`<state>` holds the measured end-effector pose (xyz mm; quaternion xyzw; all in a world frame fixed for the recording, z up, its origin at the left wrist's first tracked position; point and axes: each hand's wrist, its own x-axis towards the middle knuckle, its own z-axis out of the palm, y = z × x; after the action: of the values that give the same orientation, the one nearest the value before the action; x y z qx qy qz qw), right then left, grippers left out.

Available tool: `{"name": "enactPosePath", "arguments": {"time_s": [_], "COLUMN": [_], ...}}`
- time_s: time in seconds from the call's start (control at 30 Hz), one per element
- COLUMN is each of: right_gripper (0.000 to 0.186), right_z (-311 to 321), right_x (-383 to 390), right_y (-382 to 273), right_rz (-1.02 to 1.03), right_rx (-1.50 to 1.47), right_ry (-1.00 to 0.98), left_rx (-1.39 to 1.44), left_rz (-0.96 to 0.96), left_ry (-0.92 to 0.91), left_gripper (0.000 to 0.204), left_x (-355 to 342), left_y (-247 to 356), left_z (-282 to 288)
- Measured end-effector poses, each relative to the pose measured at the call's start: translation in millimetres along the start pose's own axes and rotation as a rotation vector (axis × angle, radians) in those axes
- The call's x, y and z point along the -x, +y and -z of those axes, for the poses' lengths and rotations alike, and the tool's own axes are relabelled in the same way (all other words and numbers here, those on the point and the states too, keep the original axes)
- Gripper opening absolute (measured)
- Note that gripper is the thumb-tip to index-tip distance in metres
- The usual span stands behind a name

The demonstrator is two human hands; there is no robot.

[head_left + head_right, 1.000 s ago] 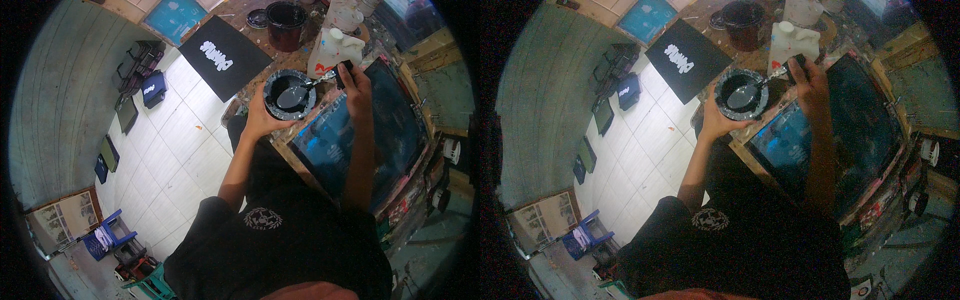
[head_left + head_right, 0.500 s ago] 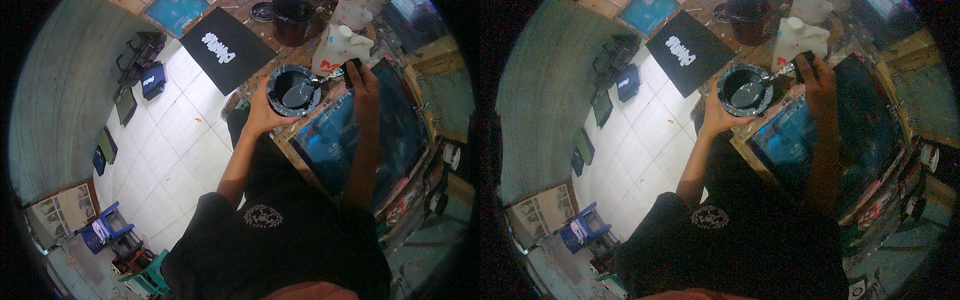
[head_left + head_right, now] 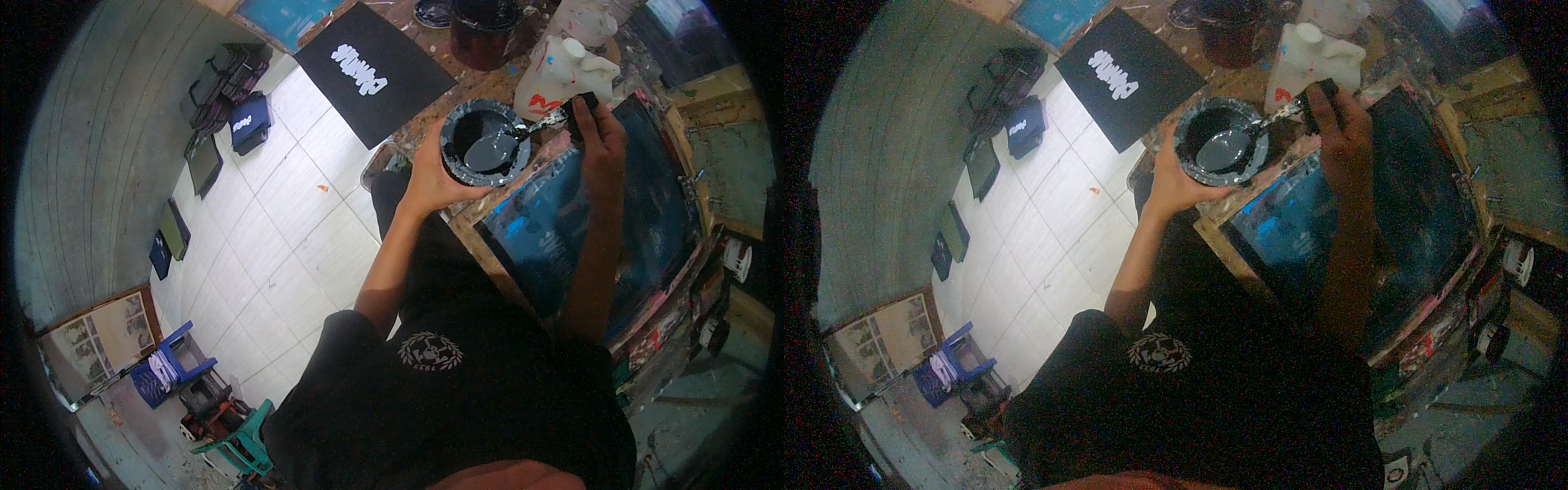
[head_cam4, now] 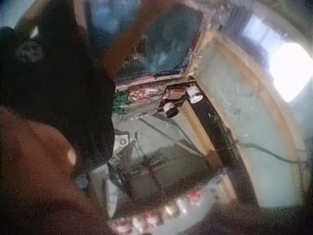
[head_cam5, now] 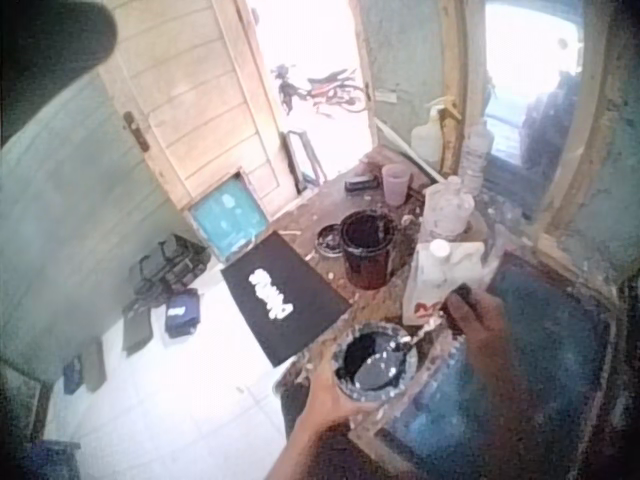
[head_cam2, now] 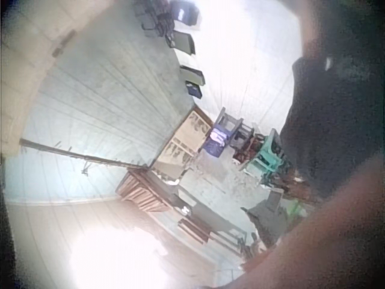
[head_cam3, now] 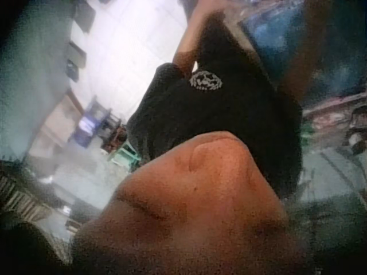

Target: The person mixes black ink in a small container using a stick, transfers additional ink from a larger tin to the container, and wipes the tools and edges with a cloth.

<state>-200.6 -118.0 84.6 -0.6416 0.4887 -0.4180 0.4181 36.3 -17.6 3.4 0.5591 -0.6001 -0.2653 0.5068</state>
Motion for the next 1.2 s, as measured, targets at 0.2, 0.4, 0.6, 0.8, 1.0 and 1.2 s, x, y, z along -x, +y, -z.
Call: {"name": "enactPosePath", "arguments": {"time_s": [0.2, 0.4, 0.6, 0.8, 1.0, 1.2], "right_gripper": [0.032, 0.031, 0.031, 0.030, 0.032, 0.028], "right_z": [-4, -2, -5, -2, -6, -4], "right_x": [1, -2, -2, -3, -1, 7], "right_y": [-8, 4, 4, 7, -1, -16], "right_rz": [0.001, 0.004, 0.009, -0.005, 0.011, 0.037], "right_rx": [-0.041, 0.004, 0.027, 0.078, -0.056, 0.076], "right_ry": [-0.012, -0.019, 0.025, 0.010, 0.069, 0.059], "left_rx": [0.009, 0.001, 0.011, 0.018, -0.002, 0.002], "left_rz": [0.005, 0.038, 0.011, 0.002, 0.002, -0.023], "left_ry": [-0.011, -0.025, -0.012, -0.023, -0.021, -0.017], "left_gripper": [0.105, 0.107, 0.108, 0.110, 0.110, 0.110], "left_x": [0, 1, 1, 0, 0, 1], "left_y": [-2, -2, -8, -11, -8, -6], "left_z": [0, 0, -1, -2, -1, -1]}}
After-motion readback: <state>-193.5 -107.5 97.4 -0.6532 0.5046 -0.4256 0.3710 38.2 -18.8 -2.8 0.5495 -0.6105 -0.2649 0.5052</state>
